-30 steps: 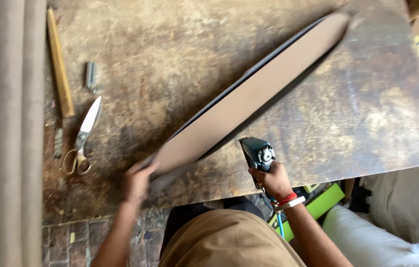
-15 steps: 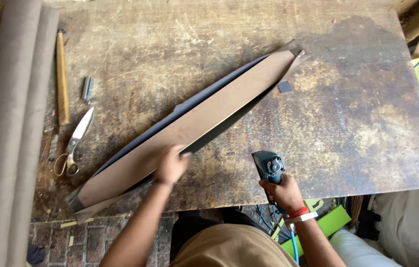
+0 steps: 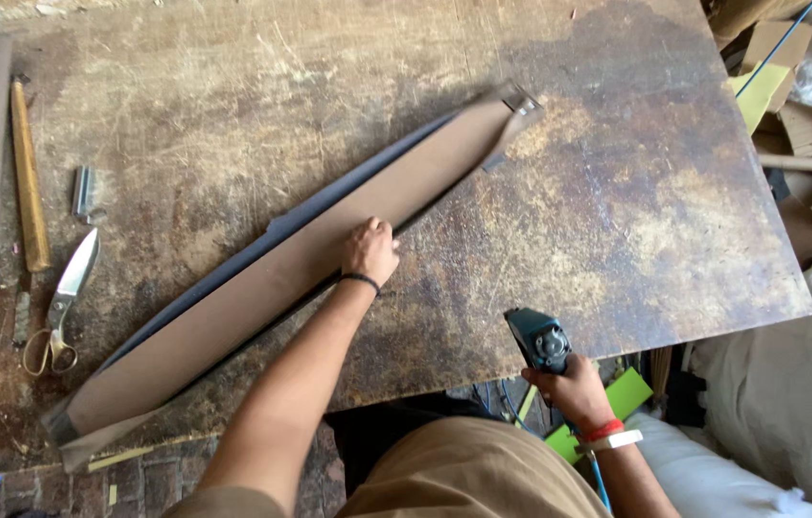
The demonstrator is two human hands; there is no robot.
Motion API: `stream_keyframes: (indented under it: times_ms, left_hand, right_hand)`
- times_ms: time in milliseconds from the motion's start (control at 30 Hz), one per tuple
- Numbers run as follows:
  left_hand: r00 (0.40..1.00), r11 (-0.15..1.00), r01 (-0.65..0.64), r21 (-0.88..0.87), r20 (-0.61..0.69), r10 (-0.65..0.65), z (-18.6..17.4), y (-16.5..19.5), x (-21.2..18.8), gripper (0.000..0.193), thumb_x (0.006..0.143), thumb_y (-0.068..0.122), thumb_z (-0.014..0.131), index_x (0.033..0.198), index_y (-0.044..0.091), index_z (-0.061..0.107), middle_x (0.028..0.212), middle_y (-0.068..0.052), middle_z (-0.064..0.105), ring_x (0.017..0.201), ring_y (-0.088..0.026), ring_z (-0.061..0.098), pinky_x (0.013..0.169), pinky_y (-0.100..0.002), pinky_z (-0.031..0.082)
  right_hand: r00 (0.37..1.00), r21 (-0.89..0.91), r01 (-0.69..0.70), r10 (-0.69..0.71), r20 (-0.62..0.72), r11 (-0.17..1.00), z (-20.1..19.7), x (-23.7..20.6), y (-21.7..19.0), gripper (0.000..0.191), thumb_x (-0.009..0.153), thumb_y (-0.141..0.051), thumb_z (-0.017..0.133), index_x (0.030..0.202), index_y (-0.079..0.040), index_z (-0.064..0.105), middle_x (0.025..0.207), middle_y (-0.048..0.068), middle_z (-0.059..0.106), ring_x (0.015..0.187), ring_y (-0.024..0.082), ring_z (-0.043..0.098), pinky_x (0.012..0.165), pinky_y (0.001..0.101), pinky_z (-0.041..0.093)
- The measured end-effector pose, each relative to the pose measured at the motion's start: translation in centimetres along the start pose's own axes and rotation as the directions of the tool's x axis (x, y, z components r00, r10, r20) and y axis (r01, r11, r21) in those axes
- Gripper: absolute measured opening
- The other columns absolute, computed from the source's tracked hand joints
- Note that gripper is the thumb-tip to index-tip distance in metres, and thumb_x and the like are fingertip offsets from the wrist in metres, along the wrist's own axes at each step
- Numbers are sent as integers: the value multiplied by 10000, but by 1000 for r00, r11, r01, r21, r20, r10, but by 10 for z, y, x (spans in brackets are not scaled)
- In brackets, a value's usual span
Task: The person wraps a long wooden piece with dark fabric and secures it using a pneumatic staple gun. They repeatedly fold the fabric edges, align the material, and drive staples along the length of the wood to hold the fabric in place.
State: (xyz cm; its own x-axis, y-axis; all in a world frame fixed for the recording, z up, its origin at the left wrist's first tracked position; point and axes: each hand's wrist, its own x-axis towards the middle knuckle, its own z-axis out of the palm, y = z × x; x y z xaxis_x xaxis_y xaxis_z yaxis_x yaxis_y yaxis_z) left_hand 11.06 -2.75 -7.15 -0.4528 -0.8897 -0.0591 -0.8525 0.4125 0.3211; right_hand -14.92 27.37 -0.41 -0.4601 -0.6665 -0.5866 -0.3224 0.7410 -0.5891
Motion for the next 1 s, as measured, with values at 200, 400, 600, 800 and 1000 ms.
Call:
stream_keyframes:
  times_ms: [200, 400, 600, 800, 1000]
  left_hand:
    - [991, 987, -92, -129, 88, 104, -3, 35, -127, 145, 938, 212, 695, 984, 79, 659, 1085, -110, 668, 1035, -304, 650, 871, -472, 533]
    - [936, 941, -335, -43, -130, 327, 21, 73, -134, 197, 741, 181, 741, 906, 91, 681, 977, -114, 680, 994, -300, 643, 869, -470, 525]
    - [970, 954, -241, -178, -78, 230, 56, 67, -111, 103, 863, 39, 704, 949, 88, 678, 1006, -74, 697, 933, -250, 697, 776, -398, 612]
    - [996, 985, -90, -144, -35, 86, 57, 70, -99, 73, 870, 92, 748, 897, 112, 684, 983, -56, 698, 939, -237, 696, 743, -393, 624]
    - [1000, 999, 15, -53, -17, -16, 39, 80, -92, 136, 831, 120, 774, 948, 110, 704, 1020, -79, 677, 996, -247, 627, 824, -417, 557]
  right_hand:
    - [993, 95, 102, -108, 55, 990, -11, 19, 10, 253, 736, -217, 854, 721, 8, 740, 625, 57, 692, 563, 125, 615, 552, 331, 496]
    - [994, -34, 53, -49, 100, 998, -12, 17, -3, 250, 755, -234, 852, 795, 0, 773, 680, 93, 739, 597, 175, 690, 594, 339, 544]
    - [992, 16, 67, -69, 110, 998, -5, 15, -5, 250, 771, -229, 841, 831, 3, 768, 710, 97, 745, 605, 178, 686, 594, 343, 547]
    - [987, 23, 97, -100, 128, 995, 8, 16, -1, 239, 767, -218, 833, 825, 5, 768, 705, 103, 742, 602, 185, 683, 588, 358, 548]
    - [988, -102, 70, -55, 146, 992, 33, 26, -19, 280, 777, -285, 820, 872, -27, 769, 731, 106, 758, 622, 193, 713, 620, 354, 585]
